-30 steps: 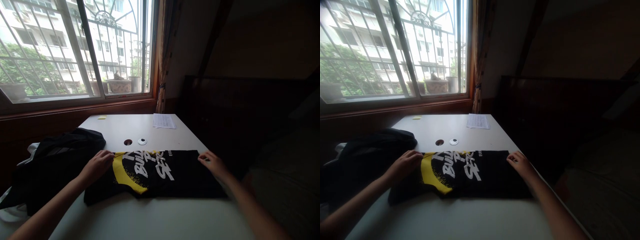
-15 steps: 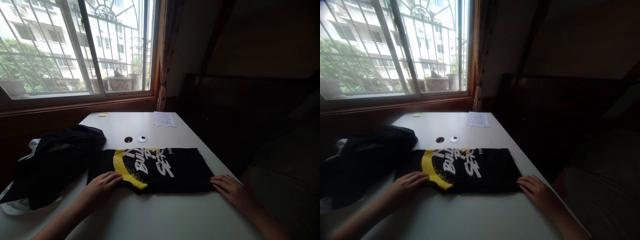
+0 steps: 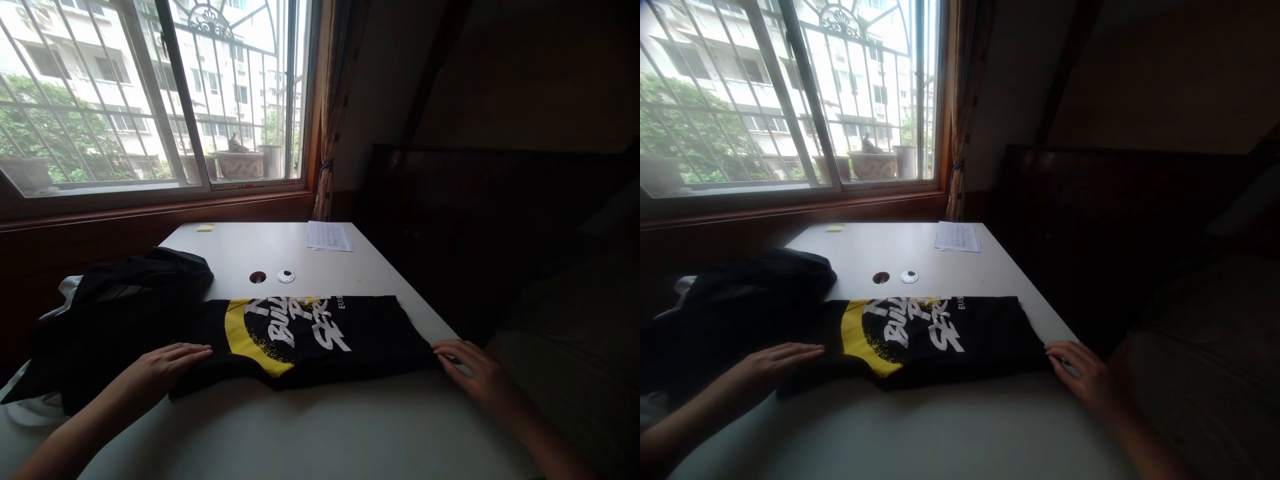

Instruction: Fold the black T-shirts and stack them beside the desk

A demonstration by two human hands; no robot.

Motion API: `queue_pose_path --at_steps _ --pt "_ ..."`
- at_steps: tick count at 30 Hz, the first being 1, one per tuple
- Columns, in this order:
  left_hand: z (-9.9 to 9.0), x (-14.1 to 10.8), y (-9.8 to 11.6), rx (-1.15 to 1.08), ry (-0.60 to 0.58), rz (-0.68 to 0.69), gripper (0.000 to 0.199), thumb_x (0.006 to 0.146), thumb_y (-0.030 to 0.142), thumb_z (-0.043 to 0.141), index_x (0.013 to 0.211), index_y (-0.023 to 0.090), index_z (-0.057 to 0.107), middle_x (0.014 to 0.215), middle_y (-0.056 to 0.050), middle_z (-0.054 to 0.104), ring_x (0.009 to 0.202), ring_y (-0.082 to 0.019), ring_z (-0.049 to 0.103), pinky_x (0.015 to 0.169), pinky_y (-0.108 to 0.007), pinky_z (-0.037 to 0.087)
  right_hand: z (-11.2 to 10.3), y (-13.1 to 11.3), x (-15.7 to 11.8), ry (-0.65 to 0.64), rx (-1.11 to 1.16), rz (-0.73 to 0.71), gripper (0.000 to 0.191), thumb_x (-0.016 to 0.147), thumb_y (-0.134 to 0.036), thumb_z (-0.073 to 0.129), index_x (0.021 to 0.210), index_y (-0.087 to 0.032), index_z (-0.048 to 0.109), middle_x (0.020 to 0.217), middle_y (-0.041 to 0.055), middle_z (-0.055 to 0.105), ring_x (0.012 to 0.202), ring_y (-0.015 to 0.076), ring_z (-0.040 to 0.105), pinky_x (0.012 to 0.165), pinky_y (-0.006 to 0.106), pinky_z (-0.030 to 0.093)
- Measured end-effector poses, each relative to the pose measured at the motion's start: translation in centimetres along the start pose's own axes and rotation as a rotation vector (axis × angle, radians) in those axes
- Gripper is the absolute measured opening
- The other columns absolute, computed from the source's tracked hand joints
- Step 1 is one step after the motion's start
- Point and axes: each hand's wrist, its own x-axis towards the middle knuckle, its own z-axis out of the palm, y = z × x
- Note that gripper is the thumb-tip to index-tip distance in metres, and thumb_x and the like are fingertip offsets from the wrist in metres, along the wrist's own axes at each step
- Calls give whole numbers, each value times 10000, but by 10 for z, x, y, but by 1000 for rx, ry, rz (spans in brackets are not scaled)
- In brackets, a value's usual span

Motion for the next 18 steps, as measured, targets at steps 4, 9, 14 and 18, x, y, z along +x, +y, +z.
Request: queue_pose_path --at_steps 4,9,14,18 --pt "1 5 5 4 22 2 456 981 160 508 1380 361 605 1265 -1 715 1100 -197 711 924 -280 599 -5 -13 6 28 13 47 152 968 -340 546 1022 -276 672 1010 48 726 923 219 724 812 325 599" --pt "1 6 8 43 -13 21 411 995 206 525 1370 346 618 1276 -15 708 1123 -201 696 952 -293 589 -5 -13 1 -51 39 78 156 957 -333 548 1035 -282 673 1047 46 727 966 223 724 844 324 600" --pt "4 2 6 68 -92 20 424 976 185 533 1348 363 634 1306 10 695 1165 -206 680 979 -309 579 0 -4 -15 -222 37 136 138 902 -260 581 986 -273 689 1031 33 731 946 223 725 833 323 605" --pt "-3 -3 1 88 -107 14 482 926 116 513 1307 368 668 1299 24 696 1145 -214 695 992 -325 573 4 1 -24 -268 0 144 177 871 -212 573 1001 -269 680 1044 36 711 930 218 715 813 324 604"
